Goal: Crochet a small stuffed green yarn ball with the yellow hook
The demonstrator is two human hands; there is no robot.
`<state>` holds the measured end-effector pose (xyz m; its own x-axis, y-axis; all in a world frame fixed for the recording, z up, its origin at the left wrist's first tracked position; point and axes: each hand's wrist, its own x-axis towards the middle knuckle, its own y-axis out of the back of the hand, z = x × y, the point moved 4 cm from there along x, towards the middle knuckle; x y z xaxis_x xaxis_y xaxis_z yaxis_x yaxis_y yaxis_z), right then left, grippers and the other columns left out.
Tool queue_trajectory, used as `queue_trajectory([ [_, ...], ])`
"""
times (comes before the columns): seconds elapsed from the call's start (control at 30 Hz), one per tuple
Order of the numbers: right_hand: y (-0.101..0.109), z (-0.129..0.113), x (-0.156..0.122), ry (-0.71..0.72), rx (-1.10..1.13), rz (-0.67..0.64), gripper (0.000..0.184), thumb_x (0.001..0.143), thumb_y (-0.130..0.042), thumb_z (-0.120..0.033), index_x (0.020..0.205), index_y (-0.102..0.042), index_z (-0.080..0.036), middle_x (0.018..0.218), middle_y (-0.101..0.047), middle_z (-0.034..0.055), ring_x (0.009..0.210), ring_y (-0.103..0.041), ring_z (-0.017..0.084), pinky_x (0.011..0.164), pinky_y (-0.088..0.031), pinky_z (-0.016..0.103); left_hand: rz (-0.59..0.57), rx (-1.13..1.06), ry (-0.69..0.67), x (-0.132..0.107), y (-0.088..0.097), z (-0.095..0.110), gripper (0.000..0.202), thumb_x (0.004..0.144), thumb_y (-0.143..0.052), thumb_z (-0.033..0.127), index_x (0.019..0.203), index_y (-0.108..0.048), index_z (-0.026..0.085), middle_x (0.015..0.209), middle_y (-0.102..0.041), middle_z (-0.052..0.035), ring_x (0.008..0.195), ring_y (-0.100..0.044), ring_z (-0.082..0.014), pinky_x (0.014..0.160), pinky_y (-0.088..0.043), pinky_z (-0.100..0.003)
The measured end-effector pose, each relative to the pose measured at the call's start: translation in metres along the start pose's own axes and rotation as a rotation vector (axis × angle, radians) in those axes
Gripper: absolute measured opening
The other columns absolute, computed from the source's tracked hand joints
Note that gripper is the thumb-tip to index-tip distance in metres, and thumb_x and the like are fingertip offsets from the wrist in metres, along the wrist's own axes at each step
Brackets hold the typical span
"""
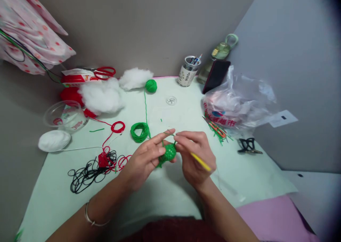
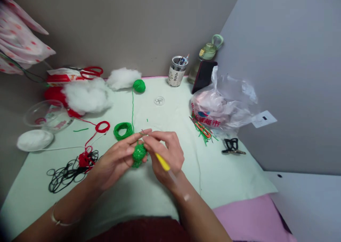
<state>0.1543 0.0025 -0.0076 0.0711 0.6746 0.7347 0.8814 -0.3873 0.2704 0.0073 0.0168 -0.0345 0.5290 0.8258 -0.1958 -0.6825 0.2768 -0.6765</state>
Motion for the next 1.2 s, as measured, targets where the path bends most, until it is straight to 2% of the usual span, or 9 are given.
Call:
queue_trajectory([
  [0.13,0.007,0.016,0.012,-0.311,0.401,0.088,0.015,0.098,-0.064,-0.024,0.093,-0.078,-0.025,0.081,-0.072,0.0040,0.068,-0.063,0.018,0.060,-0.052,0.034,-0.069,-0.131,0.046,0.000,0.003,0.012,0.046,0.088,-0.063,0.030,0.128,-0.074,0.010,0.089,-0.069,-0.0084,0.073,-0.056,-0.0163,0.073,-0.044,-0.032],
  [0.3,-0.004,0.024,0.013,-0.506,0.715,-0.018,0.015,0.097,-0.068,-0.030,0.089,-0.078,-0.023,0.081,-0.073,0.0035,0.065,-0.062,0.015,0.058,-0.052,0.030,-0.001,0.078,-0.053,0.000,0.007,0.010,0.047,0.087,-0.065,0.029,0.132,-0.074,0.017,0.091,-0.069,-0.0068,0.089,-0.061,-0.0210,0.084,-0.044,-0.033],
  [0.4,-0.011,0.017,0.008,-0.456,0.617,-0.122,0.012,0.098,-0.068,-0.026,0.097,-0.080,-0.025,0.093,-0.078,0.0046,0.083,-0.070,0.018,0.066,-0.056,0.031,-0.009,0.185,-0.089,0.000,0.006,0.005,0.053,0.085,-0.071,0.027,0.138,-0.070,0.025,0.106,-0.074,-0.0076,0.104,-0.063,-0.0244,0.094,-0.045,-0.035],
  [0.53,-0.011,0.011,0.006,-0.394,0.512,-0.087,0.016,0.099,-0.065,-0.021,0.100,-0.080,-0.026,0.095,-0.078,0.0032,0.088,-0.072,0.018,0.070,-0.058,0.031,0.025,0.231,-0.095,0.001,0.006,0.004,0.053,0.086,-0.074,0.026,0.139,-0.069,0.030,0.127,-0.072,-0.0069,0.117,-0.062,-0.0254,0.102,-0.044,-0.036],
  [0.67,-0.010,0.008,0.008,-0.318,0.437,-0.083,0.019,0.100,-0.062,-0.015,0.102,-0.078,-0.026,0.094,-0.078,0.0030,0.086,-0.072,0.018,0.072,-0.058,0.033,0.136,0.177,-0.120,0.002,0.006,0.009,0.033,0.088,-0.076,0.033,0.121,-0.081,0.028,0.111,-0.077,-0.0057,0.110,-0.065,-0.0213,0.105,-0.043,-0.033],
  [0.8,-0.011,-0.002,0.006,-0.083,0.215,-0.121,0.025,0.098,-0.061,-0.007,0.110,-0.074,-0.025,0.097,-0.079,0.0043,0.089,-0.072,0.019,0.078,-0.057,0.037,0.316,0.117,-0.142,0.001,0.009,0.004,0.030,0.081,-0.086,0.031,0.110,-0.084,0.025,0.083,-0.073,-0.0008,0.089,-0.066,-0.0147,0.089,-0.047,-0.025],
  [1.0,-0.018,-0.015,-0.010,0.264,-0.213,-0.137,0.036,0.095,-0.063,-0.004,0.122,-0.073,-0.026,0.110,-0.078,0.0094,0.095,-0.071,0.020,0.077,-0.060,0.034,0.283,-0.050,-0.053,0.002,0.005,-0.006,0.043,0.078,-0.088,0.026,0.120,-0.079,0.020,0.086,-0.075,-0.0026,0.088,-0.067,-0.0155,0.085,-0.049,-0.025],
  [1.1,-0.012,-0.009,-0.007,0.159,-0.069,-0.068,0.033,0.096,-0.065,-0.007,0.118,-0.075,-0.029,0.109,-0.077,0.0077,0.096,-0.072,0.021,0.077,-0.060,0.036,0.190,-0.118,0.035,0.003,0.005,-0.004,0.039,0.080,-0.085,0.027,0.118,-0.080,0.018,0.089,-0.075,-0.0057,0.087,-0.068,-0.0170,0.081,-0.051,-0.025],
  [1.2,-0.005,0.007,0.001,-0.162,0.274,-0.013,0.021,0.099,-0.062,-0.013,0.107,-0.077,-0.027,0.092,-0.076,0.0040,0.079,-0.070,0.017,0.068,-0.058,0.033,0.194,-0.063,0.042,0.002,0.009,0.003,0.036,0.081,-0.085,0.028,0.117,-0.081,0.020,0.088,-0.075,-0.0054,0.085,-0.067,-0.0149,0.074,-0.050,-0.021],
])
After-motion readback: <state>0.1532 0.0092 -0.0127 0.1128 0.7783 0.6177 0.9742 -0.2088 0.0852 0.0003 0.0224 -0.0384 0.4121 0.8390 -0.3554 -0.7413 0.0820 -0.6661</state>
